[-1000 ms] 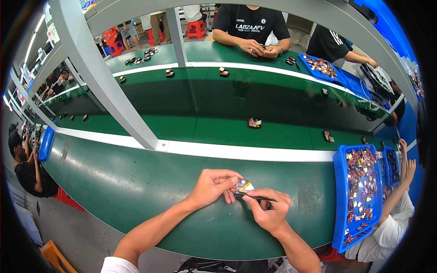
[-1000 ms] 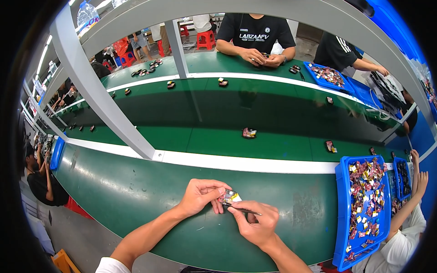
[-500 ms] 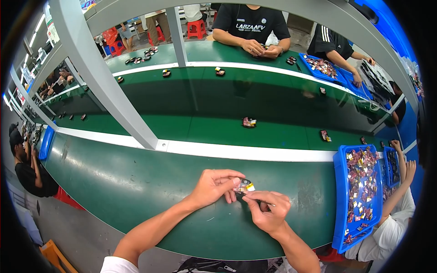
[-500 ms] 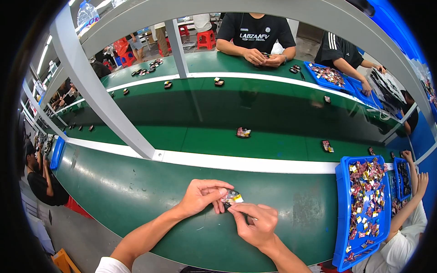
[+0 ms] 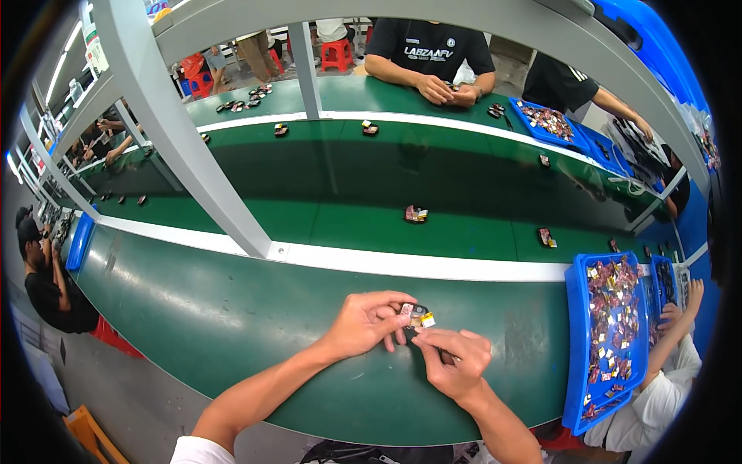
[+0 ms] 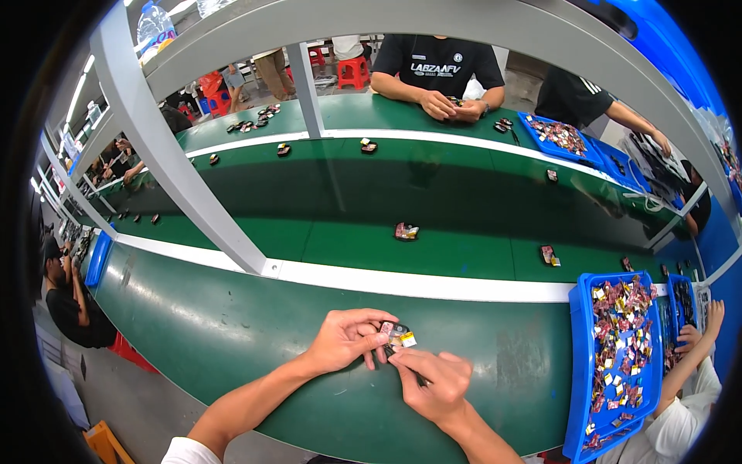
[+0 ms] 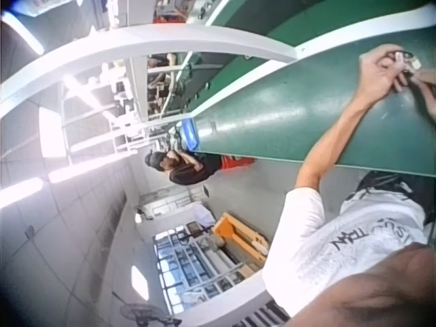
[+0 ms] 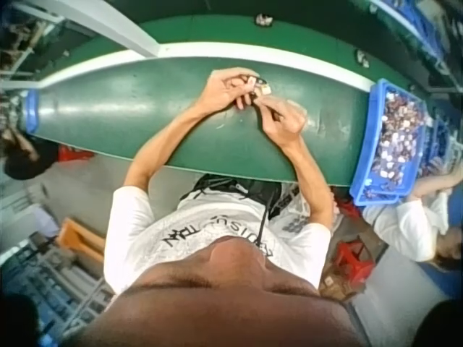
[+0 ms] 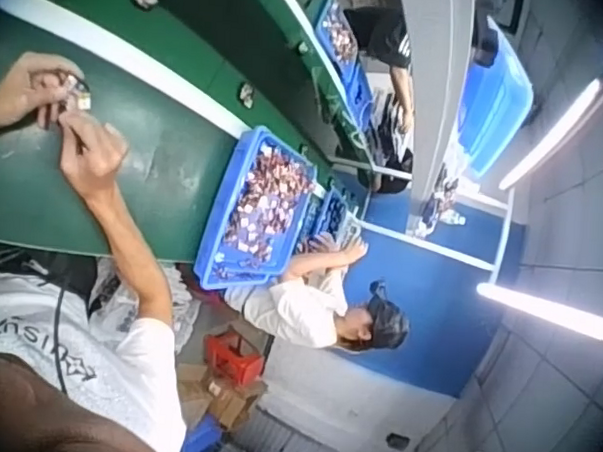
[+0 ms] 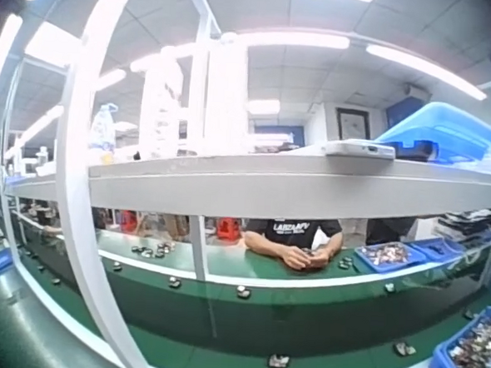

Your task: The recorder is using tweezers to assemble small electronic components on a workbench in a factory setting.

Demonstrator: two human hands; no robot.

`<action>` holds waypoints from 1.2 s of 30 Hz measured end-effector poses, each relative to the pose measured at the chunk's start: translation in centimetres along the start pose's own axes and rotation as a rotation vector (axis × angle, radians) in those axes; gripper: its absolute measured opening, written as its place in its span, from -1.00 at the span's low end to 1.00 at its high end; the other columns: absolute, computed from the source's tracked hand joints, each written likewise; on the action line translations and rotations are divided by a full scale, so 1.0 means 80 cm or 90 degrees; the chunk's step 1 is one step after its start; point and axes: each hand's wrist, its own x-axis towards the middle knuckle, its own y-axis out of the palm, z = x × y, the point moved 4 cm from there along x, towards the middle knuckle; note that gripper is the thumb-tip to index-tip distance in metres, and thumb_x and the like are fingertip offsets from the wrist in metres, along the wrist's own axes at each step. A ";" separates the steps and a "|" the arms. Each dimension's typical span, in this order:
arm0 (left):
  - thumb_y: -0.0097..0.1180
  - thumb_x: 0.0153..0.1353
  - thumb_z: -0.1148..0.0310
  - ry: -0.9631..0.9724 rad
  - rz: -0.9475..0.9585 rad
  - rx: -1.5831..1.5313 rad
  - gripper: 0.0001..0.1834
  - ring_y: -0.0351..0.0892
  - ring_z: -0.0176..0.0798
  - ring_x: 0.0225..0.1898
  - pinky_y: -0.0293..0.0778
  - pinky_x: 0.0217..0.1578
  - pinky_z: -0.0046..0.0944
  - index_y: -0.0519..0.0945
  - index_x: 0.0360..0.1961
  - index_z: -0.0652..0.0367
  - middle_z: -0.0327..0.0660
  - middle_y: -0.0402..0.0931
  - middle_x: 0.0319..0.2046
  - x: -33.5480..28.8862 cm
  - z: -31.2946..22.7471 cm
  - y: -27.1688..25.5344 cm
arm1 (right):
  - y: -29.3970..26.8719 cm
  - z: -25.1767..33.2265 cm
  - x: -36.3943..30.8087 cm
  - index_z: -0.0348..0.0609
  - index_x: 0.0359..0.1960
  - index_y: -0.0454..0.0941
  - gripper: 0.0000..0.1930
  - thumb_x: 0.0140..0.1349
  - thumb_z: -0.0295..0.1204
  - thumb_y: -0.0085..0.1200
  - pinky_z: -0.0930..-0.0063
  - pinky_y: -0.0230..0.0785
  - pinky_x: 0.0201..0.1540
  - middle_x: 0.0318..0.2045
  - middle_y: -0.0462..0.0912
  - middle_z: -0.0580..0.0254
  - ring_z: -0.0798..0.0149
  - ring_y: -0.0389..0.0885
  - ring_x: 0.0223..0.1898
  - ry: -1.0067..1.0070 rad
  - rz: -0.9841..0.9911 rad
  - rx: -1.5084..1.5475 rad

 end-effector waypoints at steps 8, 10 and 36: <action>0.14 0.36 0.56 -0.008 -0.055 -0.028 -0.75 0.66 -0.39 -0.51 0.59 -0.51 -0.37 0.60 0.02 0.45 -0.12 0.68 -0.49 0.004 0.004 0.005 | 0.006 0.002 -0.007 -0.05 -0.43 0.72 -0.77 -0.10 -0.68 0.37 0.57 0.07 -0.65 -0.43 0.80 0.33 0.43 0.59 -0.64 -0.109 0.009 -0.082; 0.11 0.38 0.57 -0.016 -0.056 -0.001 -0.74 0.67 -0.36 -0.49 0.62 -0.50 -0.36 0.58 0.05 0.47 -0.11 0.68 -0.45 0.003 0.004 0.005 | 0.008 0.000 -0.006 -0.05 -0.42 0.71 -0.77 -0.11 -0.68 0.37 0.56 0.08 -0.65 -0.42 0.80 0.34 0.43 0.58 -0.65 -0.112 0.013 -0.094; 0.27 0.20 0.35 0.208 -0.412 0.641 -0.77 0.72 -0.03 -0.38 0.61 -0.35 -0.08 0.73 -0.22 0.31 -0.01 0.70 -0.41 0.163 -0.059 -0.136 | 0.002 -0.014 0.007 -0.14 -0.41 0.70 -0.83 -0.04 -0.60 0.43 0.55 0.39 -0.57 -0.39 0.80 0.25 0.29 0.73 -0.53 -0.013 -0.021 0.005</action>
